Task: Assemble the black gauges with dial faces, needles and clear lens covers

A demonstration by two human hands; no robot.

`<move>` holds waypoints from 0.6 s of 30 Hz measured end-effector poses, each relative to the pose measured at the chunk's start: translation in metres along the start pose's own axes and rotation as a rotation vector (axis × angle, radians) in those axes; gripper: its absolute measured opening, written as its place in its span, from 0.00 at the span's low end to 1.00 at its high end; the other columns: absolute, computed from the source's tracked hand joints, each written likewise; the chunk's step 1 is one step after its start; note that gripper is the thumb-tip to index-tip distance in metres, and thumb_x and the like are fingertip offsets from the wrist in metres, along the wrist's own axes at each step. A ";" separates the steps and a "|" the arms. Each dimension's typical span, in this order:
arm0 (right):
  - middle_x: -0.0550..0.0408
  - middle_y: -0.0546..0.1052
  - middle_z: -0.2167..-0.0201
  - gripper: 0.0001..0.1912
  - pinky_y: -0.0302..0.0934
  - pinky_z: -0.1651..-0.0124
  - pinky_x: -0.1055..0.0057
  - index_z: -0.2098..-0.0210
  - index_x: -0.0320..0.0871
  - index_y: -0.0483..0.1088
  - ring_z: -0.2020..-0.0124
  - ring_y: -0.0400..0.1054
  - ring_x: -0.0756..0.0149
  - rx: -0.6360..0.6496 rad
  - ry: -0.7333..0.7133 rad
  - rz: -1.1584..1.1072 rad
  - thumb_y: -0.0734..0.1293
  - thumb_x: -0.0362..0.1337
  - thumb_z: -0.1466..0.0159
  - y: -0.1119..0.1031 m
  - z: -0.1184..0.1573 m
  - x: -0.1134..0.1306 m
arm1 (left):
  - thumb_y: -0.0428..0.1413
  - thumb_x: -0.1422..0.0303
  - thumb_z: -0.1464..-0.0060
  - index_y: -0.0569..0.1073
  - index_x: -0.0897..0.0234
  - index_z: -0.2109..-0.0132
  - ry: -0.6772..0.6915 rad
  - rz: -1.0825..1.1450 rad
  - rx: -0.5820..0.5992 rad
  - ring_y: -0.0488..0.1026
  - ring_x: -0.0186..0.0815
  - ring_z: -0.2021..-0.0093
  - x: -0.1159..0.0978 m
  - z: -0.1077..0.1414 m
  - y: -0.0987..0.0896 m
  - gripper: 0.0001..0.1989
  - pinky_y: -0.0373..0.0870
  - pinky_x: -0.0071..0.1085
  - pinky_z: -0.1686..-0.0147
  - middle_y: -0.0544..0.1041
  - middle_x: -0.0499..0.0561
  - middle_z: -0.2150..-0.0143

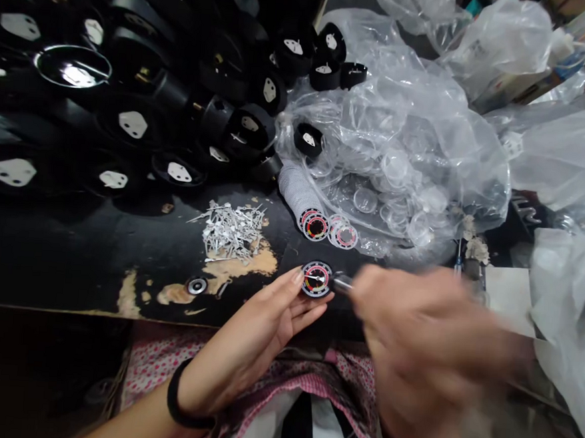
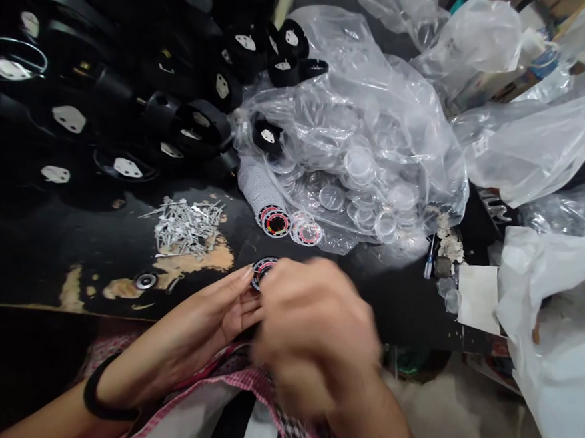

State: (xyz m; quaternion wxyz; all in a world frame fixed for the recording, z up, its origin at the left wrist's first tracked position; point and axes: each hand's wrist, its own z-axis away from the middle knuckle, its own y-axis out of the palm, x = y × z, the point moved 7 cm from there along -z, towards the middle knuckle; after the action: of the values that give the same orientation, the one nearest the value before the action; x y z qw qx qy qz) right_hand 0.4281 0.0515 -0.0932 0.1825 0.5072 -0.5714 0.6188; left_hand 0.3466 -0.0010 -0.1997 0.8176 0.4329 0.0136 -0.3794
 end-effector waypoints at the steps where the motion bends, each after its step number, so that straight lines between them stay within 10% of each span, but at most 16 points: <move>1: 0.56 0.67 0.76 0.13 0.65 0.66 0.64 0.76 0.50 0.61 0.70 0.67 0.64 0.010 -0.026 -0.008 0.58 0.36 0.34 0.005 -0.002 0.001 | 0.61 0.62 0.40 0.80 0.60 0.60 0.013 -0.008 -0.011 0.79 0.40 0.52 -0.001 0.000 0.000 0.07 0.76 0.33 0.52 0.83 0.51 0.55; 10: 0.56 0.67 0.77 0.13 0.66 0.68 0.63 0.74 0.49 0.63 0.73 0.67 0.64 -0.255 -0.122 -0.267 0.54 0.36 0.34 -0.021 -0.002 0.009 | 0.59 0.62 0.38 0.80 0.61 0.55 0.031 -0.024 0.050 0.78 0.40 0.49 -0.004 0.001 0.006 0.10 0.74 0.37 0.47 0.82 0.54 0.50; 15: 0.58 0.71 0.74 0.11 0.65 0.65 0.69 0.73 0.46 0.65 0.70 0.67 0.69 -0.057 -0.113 -0.235 0.57 0.29 0.37 0.000 -0.012 0.007 | 0.62 0.64 0.40 0.82 0.59 0.56 0.034 -0.014 0.004 0.79 0.39 0.50 -0.004 0.002 0.002 0.08 0.77 0.31 0.51 0.83 0.52 0.52; 18: 0.58 0.71 0.74 0.10 0.64 0.68 0.70 0.70 0.46 0.67 0.72 0.67 0.69 -0.145 -0.013 -0.283 0.57 0.33 0.36 -0.022 -0.012 -0.011 | 0.60 0.62 0.39 0.81 0.60 0.53 -0.020 -0.005 -0.034 0.78 0.40 0.48 0.000 0.001 -0.002 0.11 0.76 0.34 0.48 0.82 0.54 0.49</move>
State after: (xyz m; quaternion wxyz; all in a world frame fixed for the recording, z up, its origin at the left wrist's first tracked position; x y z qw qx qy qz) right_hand 0.4452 0.0719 -0.0889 0.3003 0.5722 -0.5387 0.5406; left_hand 0.3451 -0.0023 -0.2008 0.8239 0.4151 0.0130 -0.3856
